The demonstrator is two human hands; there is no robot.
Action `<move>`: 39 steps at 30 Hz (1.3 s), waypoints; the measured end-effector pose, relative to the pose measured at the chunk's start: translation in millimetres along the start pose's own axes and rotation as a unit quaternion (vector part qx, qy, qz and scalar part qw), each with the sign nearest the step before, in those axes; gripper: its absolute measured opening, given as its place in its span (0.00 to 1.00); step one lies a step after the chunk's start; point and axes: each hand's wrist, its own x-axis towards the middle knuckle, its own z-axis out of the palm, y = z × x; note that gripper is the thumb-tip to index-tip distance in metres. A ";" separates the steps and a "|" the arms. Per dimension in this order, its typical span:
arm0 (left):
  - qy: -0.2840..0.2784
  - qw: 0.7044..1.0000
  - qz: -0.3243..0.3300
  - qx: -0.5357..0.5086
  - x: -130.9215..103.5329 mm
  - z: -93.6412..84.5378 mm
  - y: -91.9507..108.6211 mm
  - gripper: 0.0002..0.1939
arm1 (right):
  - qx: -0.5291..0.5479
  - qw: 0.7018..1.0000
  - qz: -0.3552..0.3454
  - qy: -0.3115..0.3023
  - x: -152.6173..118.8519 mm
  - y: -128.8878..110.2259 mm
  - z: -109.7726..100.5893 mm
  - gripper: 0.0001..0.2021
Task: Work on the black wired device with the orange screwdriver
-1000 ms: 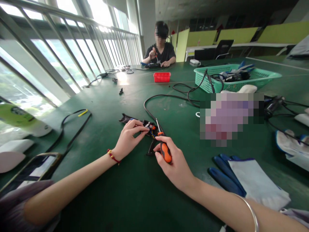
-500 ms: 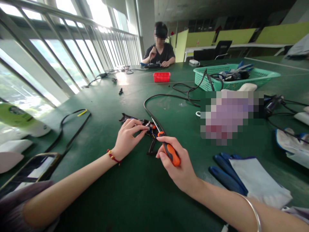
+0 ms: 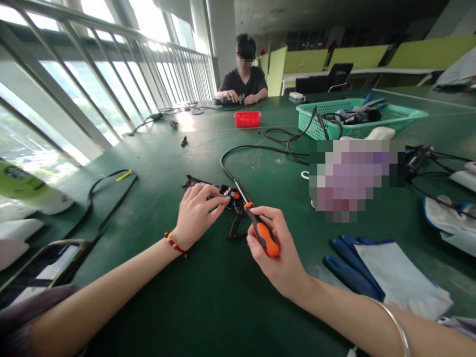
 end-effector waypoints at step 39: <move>-0.089 0.989 -0.119 -0.024 -2.5 3.4 -2.4 0.24 | -0.057 0.997 0.044 -0.013 2.1 3.7 -8.2 0.05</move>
